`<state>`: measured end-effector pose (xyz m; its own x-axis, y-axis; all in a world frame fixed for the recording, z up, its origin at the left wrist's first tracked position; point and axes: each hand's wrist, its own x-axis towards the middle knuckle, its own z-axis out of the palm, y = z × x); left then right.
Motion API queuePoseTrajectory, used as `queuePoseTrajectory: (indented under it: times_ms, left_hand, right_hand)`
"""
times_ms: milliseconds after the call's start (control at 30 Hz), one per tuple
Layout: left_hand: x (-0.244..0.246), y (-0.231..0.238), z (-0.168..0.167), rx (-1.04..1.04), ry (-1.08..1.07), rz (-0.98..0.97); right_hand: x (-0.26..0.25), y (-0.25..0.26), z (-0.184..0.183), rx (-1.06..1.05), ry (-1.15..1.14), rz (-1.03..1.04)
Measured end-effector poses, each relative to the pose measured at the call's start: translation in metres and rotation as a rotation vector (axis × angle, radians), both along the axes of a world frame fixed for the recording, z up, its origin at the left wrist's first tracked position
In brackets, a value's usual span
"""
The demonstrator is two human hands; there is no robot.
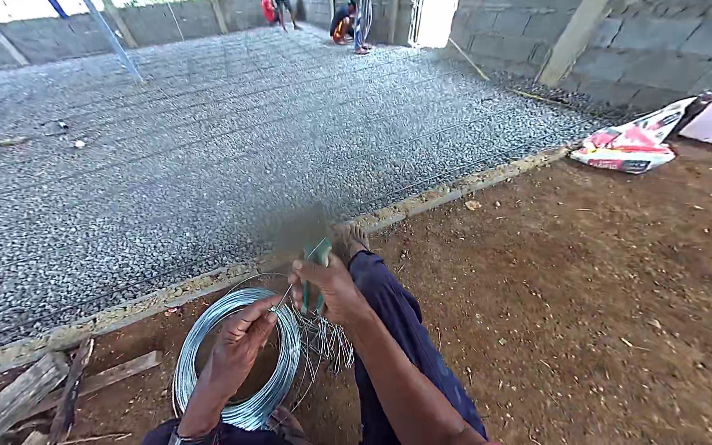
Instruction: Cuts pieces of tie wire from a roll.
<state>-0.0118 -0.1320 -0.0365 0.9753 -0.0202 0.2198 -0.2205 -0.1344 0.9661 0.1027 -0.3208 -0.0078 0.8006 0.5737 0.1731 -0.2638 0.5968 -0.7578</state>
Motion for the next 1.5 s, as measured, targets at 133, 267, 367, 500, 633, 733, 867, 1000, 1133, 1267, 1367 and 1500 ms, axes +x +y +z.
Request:
queuePoseTrajectory:
  times_ms: [133, 267, 367, 500, 633, 733, 867, 1000, 1133, 1267, 1367, 1500]
  left_hand:
    - [0.0, 0.0003, -0.001, -0.004, -0.006, -0.022]
    - [0.0006, 0.0023, 0.0005, -0.022, 0.003, -0.016]
    - [0.0014, 0.0033, 0.0014, -0.025, -0.002, -0.016]
    - [0.0029, 0.0035, 0.002, -0.023, 0.009, -0.009]
    - [0.0028, 0.0031, 0.0042, -0.021, 0.018, -0.01]
    - [0.002, 0.0014, 0.0034, -0.038, 0.014, -0.014]
    - [0.0012, -0.0011, 0.0024, -0.038, 0.011, -0.021]
    - [0.0005, -0.0022, 0.001, -0.045, -0.008, -0.039]
    - [-0.0013, -0.0017, 0.0028, -0.028, -0.012, -0.041]
    - [-0.0012, -0.002, 0.0038, -0.03, -0.03, -0.05]
    - [-0.0014, -0.0022, 0.004, -0.03, -0.042, -0.055]
    - [-0.0015, -0.0021, 0.0044, -0.014, -0.057, -0.052]
  right_hand:
    - [0.0005, 0.0012, -0.004, 0.009, -0.064, -0.026]
    - [0.002, 0.0053, -0.0078, 0.029, -0.073, -0.038]
    - [0.0037, 0.0066, -0.0091, 0.044, -0.071, -0.038]
    - [0.0048, 0.0075, -0.0072, 0.037, -0.099, -0.051]
    - [0.0047, 0.0078, -0.0079, 0.032, -0.113, -0.065]
    - [0.0045, 0.0069, -0.0077, 0.028, -0.129, -0.077]
    - [0.0037, 0.004, -0.0073, 0.031, -0.139, -0.071]
    - [0.0032, 0.0012, -0.0065, 0.037, -0.148, -0.057]
    - [0.0027, 0.0013, -0.0067, 0.031, -0.129, -0.037]
    - [0.0029, 0.002, -0.0069, 0.089, -0.113, -0.007]
    - [0.0026, 0.0017, -0.0065, 0.13, -0.094, 0.011]
    - [0.0014, 0.0002, -0.0063, 0.152, -0.077, 0.018]
